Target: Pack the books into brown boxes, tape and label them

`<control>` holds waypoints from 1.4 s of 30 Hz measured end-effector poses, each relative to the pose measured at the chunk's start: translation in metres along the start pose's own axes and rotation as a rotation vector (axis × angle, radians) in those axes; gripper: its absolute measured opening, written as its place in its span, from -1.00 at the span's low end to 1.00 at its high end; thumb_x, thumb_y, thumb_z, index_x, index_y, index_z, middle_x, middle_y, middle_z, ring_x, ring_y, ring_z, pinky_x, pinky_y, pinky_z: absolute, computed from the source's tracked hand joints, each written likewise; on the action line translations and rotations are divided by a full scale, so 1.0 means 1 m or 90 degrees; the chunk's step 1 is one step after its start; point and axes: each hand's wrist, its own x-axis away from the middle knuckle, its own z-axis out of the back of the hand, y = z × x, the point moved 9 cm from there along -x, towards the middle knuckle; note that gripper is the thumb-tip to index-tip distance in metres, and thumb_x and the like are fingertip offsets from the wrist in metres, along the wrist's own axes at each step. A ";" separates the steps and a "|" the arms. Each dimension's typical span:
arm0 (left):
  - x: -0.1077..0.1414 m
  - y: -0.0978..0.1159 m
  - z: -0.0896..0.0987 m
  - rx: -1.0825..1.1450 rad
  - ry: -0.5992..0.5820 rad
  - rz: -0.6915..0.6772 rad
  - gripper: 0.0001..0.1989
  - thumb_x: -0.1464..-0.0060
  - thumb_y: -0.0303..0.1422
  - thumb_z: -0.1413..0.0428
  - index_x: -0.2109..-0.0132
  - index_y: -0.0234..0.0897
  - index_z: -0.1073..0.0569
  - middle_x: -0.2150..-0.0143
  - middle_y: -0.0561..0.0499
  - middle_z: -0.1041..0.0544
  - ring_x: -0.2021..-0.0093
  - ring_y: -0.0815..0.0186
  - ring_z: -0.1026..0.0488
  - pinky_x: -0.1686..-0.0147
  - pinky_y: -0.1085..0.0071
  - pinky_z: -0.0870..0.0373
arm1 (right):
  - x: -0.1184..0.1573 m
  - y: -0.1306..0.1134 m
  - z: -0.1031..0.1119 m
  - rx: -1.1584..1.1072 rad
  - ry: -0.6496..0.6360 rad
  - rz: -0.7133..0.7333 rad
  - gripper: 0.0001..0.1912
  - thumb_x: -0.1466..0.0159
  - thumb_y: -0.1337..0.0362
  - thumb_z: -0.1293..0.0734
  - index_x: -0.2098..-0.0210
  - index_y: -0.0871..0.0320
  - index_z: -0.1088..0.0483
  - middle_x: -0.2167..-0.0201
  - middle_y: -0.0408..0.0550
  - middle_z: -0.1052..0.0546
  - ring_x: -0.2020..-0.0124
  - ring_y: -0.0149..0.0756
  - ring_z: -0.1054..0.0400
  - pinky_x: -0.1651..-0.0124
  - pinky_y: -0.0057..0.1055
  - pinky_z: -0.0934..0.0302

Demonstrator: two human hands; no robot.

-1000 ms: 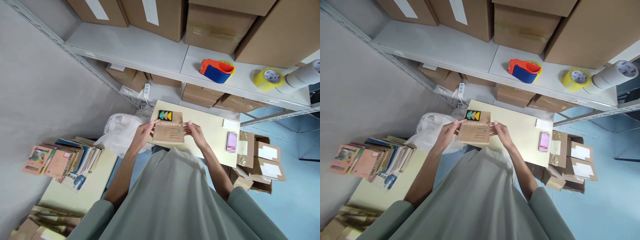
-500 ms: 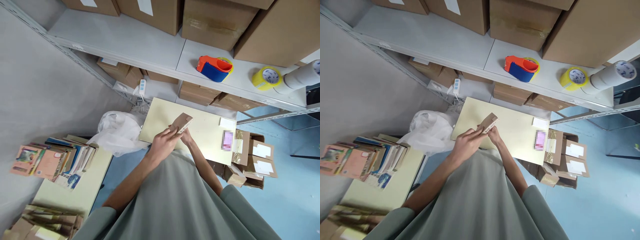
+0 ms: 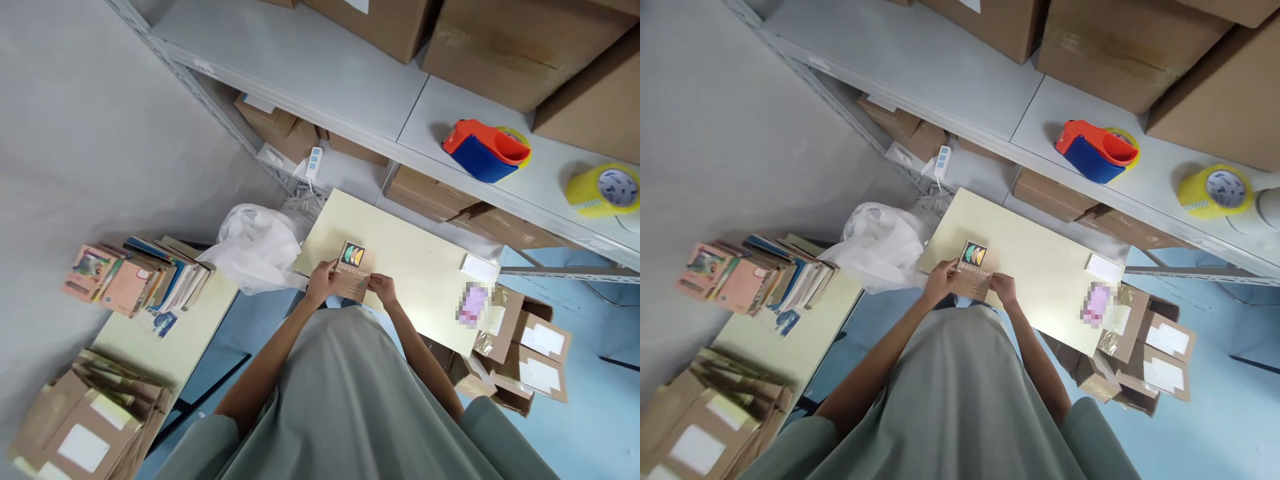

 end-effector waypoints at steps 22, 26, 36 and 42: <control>-0.022 -0.074 0.177 -0.125 0.233 -0.028 -0.23 -0.24 -0.19 -0.33 -0.47 -0.46 -0.39 -0.64 -0.49 -0.21 -0.70 -0.37 0.02 -0.63 -0.35 0.08 | -0.029 -0.092 -0.103 0.221 0.055 0.157 -0.45 -0.09 -0.17 -0.59 0.11 0.10 -0.63 0.03 0.08 -0.78 -0.07 0.01 -0.68 -0.23 -0.04 -0.56; -0.010 -0.133 0.214 -0.082 0.292 0.021 -0.75 -0.32 -0.17 -0.19 0.04 -0.21 -0.65 -0.20 -0.32 -0.68 -0.42 -0.27 -0.48 -0.56 -0.33 -0.14 | -0.020 -0.086 -0.132 0.248 0.038 0.138 -0.47 -0.08 -0.17 -0.61 0.15 0.08 -0.63 0.09 0.03 -0.78 0.01 -0.04 -0.68 -0.19 -0.04 -0.58; 0.005 -0.121 0.320 0.074 0.396 0.017 -0.75 -0.36 -0.18 -0.16 0.10 -0.24 -0.65 0.13 -0.09 -0.76 0.15 0.12 -0.71 0.00 0.26 -0.56 | 0.009 -0.144 -0.275 0.301 -0.143 0.279 -0.51 -0.24 -0.19 -0.59 0.07 0.05 -0.69 -0.02 0.06 -0.77 -0.13 0.01 -0.66 -0.29 -0.06 -0.54; 0.014 -0.094 0.378 0.187 0.508 -0.025 -0.63 -0.36 -0.21 -0.19 -0.22 -0.23 -0.50 0.17 -0.02 -0.68 0.17 0.18 -0.66 0.06 0.32 -0.57 | 0.084 -0.180 -0.365 0.406 -0.352 0.403 -0.30 -0.29 -0.19 -0.60 -0.33 -0.08 -0.59 -0.37 0.01 -0.60 -0.42 0.08 -0.47 -0.52 0.05 -0.30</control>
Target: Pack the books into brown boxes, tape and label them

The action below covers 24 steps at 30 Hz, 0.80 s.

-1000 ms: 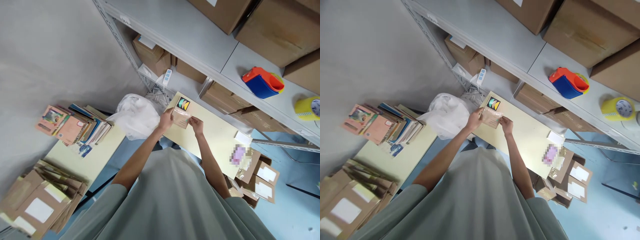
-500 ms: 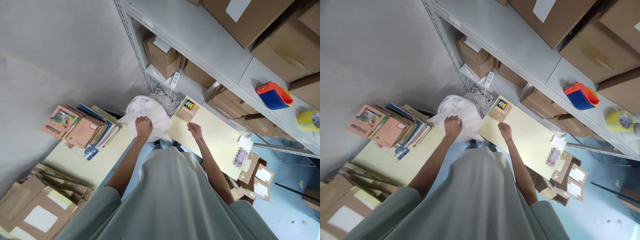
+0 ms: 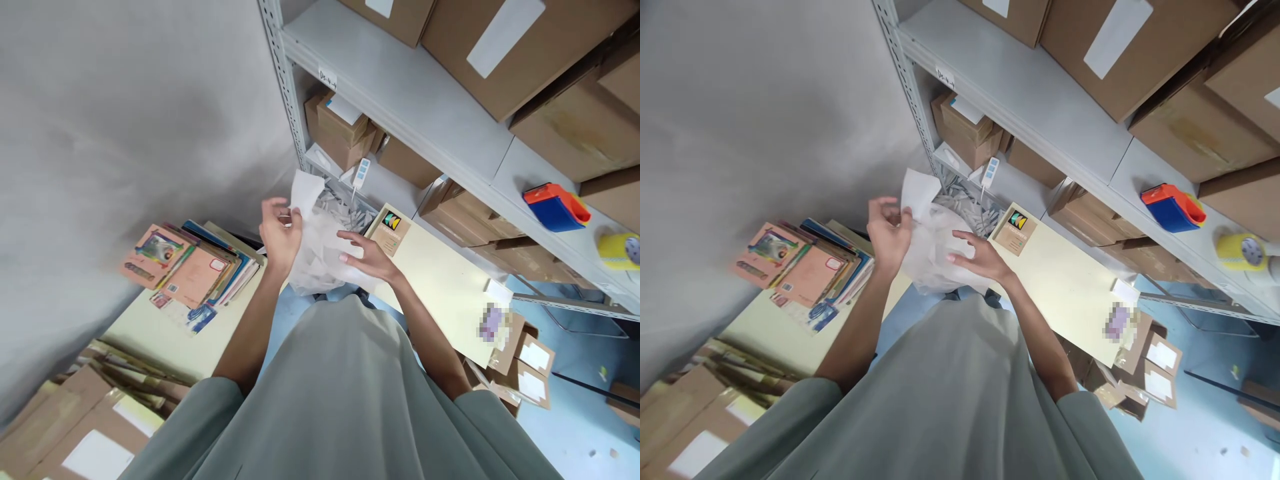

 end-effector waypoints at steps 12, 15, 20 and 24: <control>-0.031 0.010 0.023 -0.026 -0.060 -0.031 -0.67 -0.33 -0.35 -0.05 -0.02 -0.25 -0.69 0.26 0.01 -0.68 0.26 0.22 -0.68 0.14 0.37 -0.56 | 0.024 -0.037 -0.012 0.519 0.213 0.015 -0.57 -0.38 0.44 -0.30 -0.19 0.13 -0.58 -0.03 0.13 -0.71 -0.01 0.02 -0.62 -0.15 -0.16 -0.48; -0.039 0.005 0.020 -0.027 -0.121 -0.044 -0.61 -0.28 -0.35 -0.11 -0.16 -0.24 -0.67 0.27 0.00 -0.69 0.22 0.16 -0.69 0.12 0.31 -0.61 | 0.020 -0.034 0.012 0.518 0.252 0.015 -0.64 -0.45 0.35 -0.27 -0.14 0.10 -0.61 0.00 0.10 -0.73 0.04 -0.03 -0.63 -0.05 -0.25 -0.48; -0.047 0.012 0.019 -0.160 -0.174 -0.170 -0.76 -0.15 -0.37 -0.29 0.03 -0.17 -0.72 0.00 -0.13 -0.67 0.00 0.01 -0.67 -0.13 0.12 -0.59 | 0.019 -0.027 0.063 0.516 0.319 -0.059 -0.64 -0.51 0.23 -0.23 -0.05 0.09 -0.67 -0.03 0.13 -0.75 0.03 0.00 -0.65 -0.03 -0.24 -0.48; -0.058 0.009 0.020 -0.154 -0.155 -0.225 -0.93 -0.12 -0.30 -0.36 0.25 -0.15 -0.65 -0.14 -0.19 -0.62 -0.30 -0.10 -0.53 -0.38 -0.01 -0.45 | 0.034 -0.013 0.105 0.502 0.334 -0.115 -0.65 -0.49 0.12 -0.29 0.01 0.08 -0.70 0.09 0.14 -0.76 0.12 0.04 -0.64 0.01 -0.19 -0.47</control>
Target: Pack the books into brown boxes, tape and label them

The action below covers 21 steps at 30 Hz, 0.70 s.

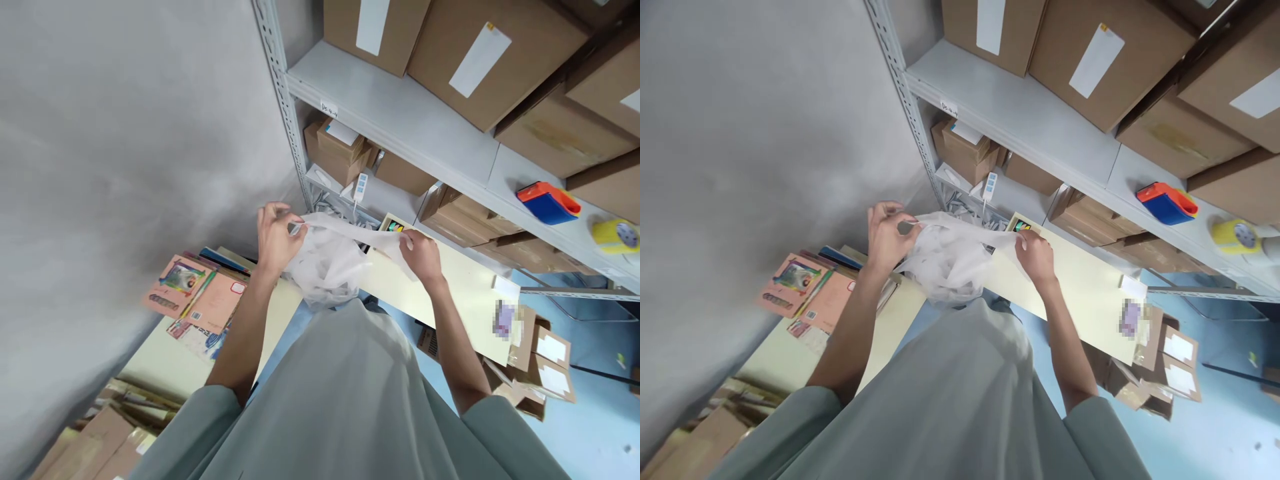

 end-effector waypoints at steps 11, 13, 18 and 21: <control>-0.021 -0.027 -0.073 0.322 -0.095 0.193 -0.65 -0.20 -0.02 -0.27 0.32 -0.22 -0.54 0.43 0.04 -0.56 0.44 0.33 -0.45 0.45 0.48 -0.36 | 0.037 0.075 0.019 -0.391 -0.095 -0.103 -0.34 -0.31 -0.37 -0.45 0.18 0.13 -0.72 0.24 0.00 -0.72 0.26 -0.12 -0.56 0.21 -0.28 -0.43; -0.022 -0.016 -0.078 0.284 -0.088 0.169 -0.62 -0.25 -0.05 -0.23 0.40 -0.20 -0.47 0.52 0.09 -0.45 0.51 0.36 -0.35 0.50 0.48 -0.25 | 0.043 0.087 0.023 -0.376 -0.089 -0.100 -0.34 -0.36 -0.37 -0.40 0.16 0.12 -0.72 0.18 0.02 -0.73 0.19 -0.08 -0.60 0.13 -0.25 -0.47; -0.020 0.011 -0.096 0.239 -0.102 0.165 -0.51 -0.26 -0.01 -0.27 0.49 -0.18 -0.34 0.61 0.13 -0.32 0.57 0.40 -0.26 0.54 0.48 -0.17 | 0.046 0.120 0.041 -0.267 -0.053 -0.052 -0.38 -0.38 -0.36 -0.37 0.21 0.07 -0.68 0.06 0.10 -0.76 0.00 0.01 -0.65 -0.12 -0.16 -0.48; -0.014 0.028 -0.115 0.248 -0.125 0.202 -0.50 -0.15 0.04 -0.34 0.50 -0.19 -0.37 0.62 0.13 -0.32 0.61 0.41 -0.23 0.60 0.47 -0.12 | 0.044 0.156 0.047 -0.213 -0.058 -0.110 -0.39 -0.45 -0.33 -0.30 0.21 0.06 -0.65 0.28 0.03 -0.75 0.23 -0.08 -0.65 0.04 -0.23 -0.47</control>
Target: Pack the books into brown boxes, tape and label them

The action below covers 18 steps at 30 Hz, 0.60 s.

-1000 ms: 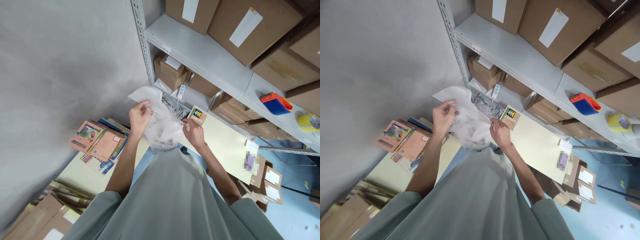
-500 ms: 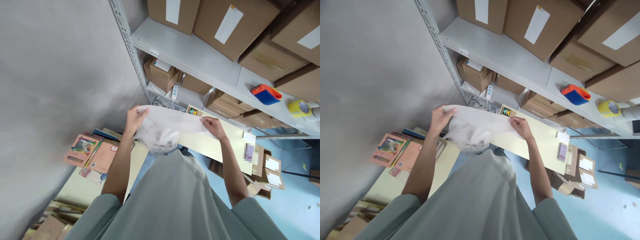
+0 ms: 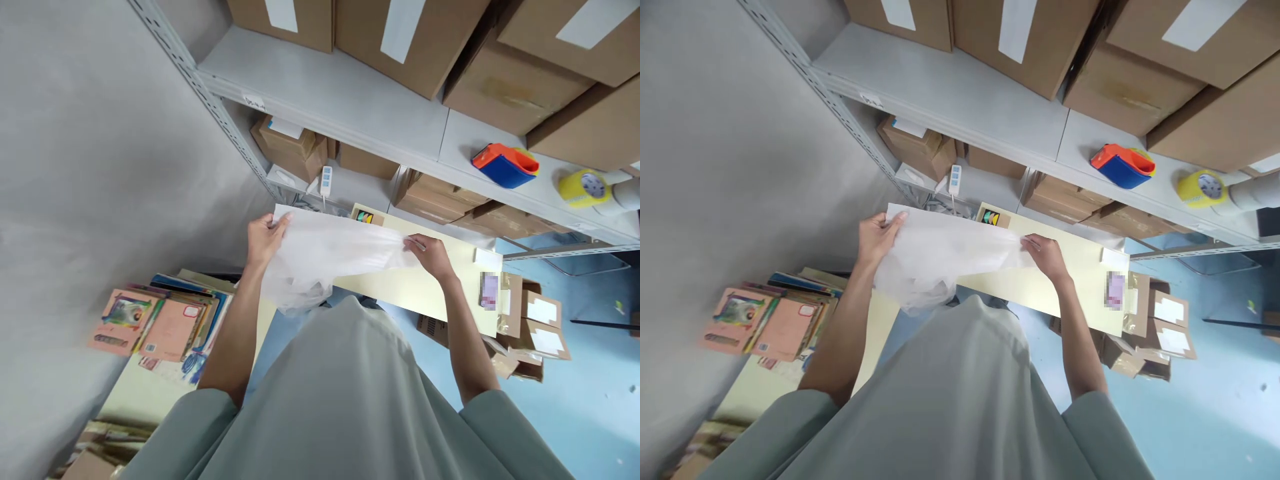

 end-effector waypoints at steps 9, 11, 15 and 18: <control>0.025 0.005 -0.111 0.081 -0.026 0.087 -0.60 0.14 -0.03 -0.47 0.32 -0.24 -0.59 0.46 0.07 -0.55 0.49 0.37 -0.38 0.50 0.47 -0.27 | -0.006 0.122 0.068 0.006 -0.023 -0.094 -0.32 -0.34 -0.43 -0.35 0.50 0.04 -0.41 0.59 -0.05 -0.57 0.49 -0.21 -0.40 0.30 -0.31 -0.26; 0.030 -0.002 -0.142 0.134 -0.047 0.101 -0.54 0.17 0.00 -0.48 0.27 -0.25 -0.61 0.35 0.01 -0.63 0.38 0.32 -0.50 0.35 0.43 -0.43 | 0.000 0.159 0.081 -0.076 -0.013 -0.128 -0.39 -0.29 -0.36 -0.42 0.39 0.10 -0.52 0.49 -0.03 -0.64 0.43 -0.21 -0.46 0.29 -0.33 -0.30; 0.039 -0.021 -0.204 0.119 -0.096 0.113 -0.50 0.07 0.10 -0.43 0.27 -0.24 -0.56 0.30 -0.03 -0.63 0.27 0.25 -0.57 0.20 0.37 -0.52 | 0.018 0.238 0.086 -0.228 0.011 -0.237 -0.56 -0.23 -0.14 -0.49 0.27 0.15 -0.59 0.33 0.01 -0.71 0.31 -0.16 -0.59 0.23 -0.33 -0.42; 0.048 -0.032 -0.241 -0.047 -0.112 0.065 -0.58 -0.18 0.07 -0.28 0.29 -0.20 -0.50 0.39 0.02 -0.56 0.34 0.25 -0.52 0.27 0.39 -0.46 | 0.029 0.284 0.081 -0.233 0.033 -0.285 -0.67 -0.28 0.00 -0.45 0.22 0.15 -0.60 0.21 0.05 -0.74 0.27 -0.17 -0.63 0.16 -0.32 -0.48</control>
